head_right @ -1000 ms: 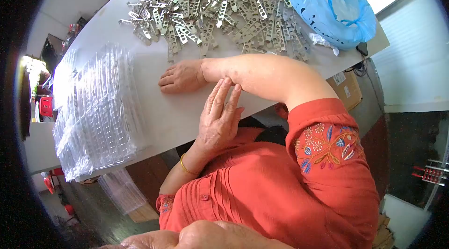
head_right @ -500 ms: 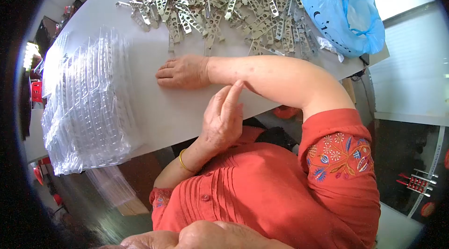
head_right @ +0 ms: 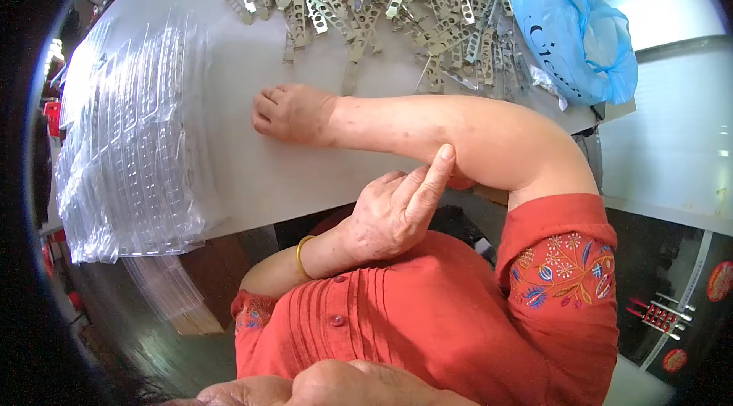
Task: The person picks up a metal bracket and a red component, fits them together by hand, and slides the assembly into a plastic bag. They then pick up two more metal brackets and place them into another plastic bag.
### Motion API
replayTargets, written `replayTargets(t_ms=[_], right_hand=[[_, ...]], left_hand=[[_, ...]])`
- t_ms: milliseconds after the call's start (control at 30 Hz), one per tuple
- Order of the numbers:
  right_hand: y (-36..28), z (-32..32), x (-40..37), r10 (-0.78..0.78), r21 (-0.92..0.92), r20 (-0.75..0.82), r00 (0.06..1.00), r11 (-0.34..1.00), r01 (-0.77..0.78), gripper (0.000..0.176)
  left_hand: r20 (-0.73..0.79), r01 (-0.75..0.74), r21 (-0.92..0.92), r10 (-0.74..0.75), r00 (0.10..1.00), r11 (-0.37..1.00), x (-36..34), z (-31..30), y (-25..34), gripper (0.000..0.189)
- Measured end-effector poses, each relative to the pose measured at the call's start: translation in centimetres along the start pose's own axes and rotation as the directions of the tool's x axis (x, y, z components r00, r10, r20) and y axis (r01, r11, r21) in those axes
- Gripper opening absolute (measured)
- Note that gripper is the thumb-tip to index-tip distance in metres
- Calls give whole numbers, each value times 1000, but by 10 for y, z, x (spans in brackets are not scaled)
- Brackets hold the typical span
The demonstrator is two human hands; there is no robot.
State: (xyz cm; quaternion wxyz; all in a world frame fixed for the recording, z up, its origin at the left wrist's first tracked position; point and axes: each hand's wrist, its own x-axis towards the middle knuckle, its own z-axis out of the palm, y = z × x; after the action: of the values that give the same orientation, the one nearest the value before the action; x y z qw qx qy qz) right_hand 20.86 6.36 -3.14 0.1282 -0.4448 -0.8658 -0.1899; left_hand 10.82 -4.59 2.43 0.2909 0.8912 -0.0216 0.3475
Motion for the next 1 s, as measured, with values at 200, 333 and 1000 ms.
replayTargets(t_ms=[200, 333, 1000], right_hand=[[-8, -22, -7, 21, -41, 188, 982, 999, -13, 40], [-5, -112, -12, 36, -71, 681, 731, 997, 17, 25], [41, -222, -230, 520, -736, 596, -613, 659, -156, 35]], left_hand=[[19, -124, -21, 124, 992, 992, 1, -13, 3, 76], [48, -180, -57, 183, 982, 982, -15, -18, 6, 64], [78, 298, -343, -290, 954, 891, -44, 10, -36, 18]])
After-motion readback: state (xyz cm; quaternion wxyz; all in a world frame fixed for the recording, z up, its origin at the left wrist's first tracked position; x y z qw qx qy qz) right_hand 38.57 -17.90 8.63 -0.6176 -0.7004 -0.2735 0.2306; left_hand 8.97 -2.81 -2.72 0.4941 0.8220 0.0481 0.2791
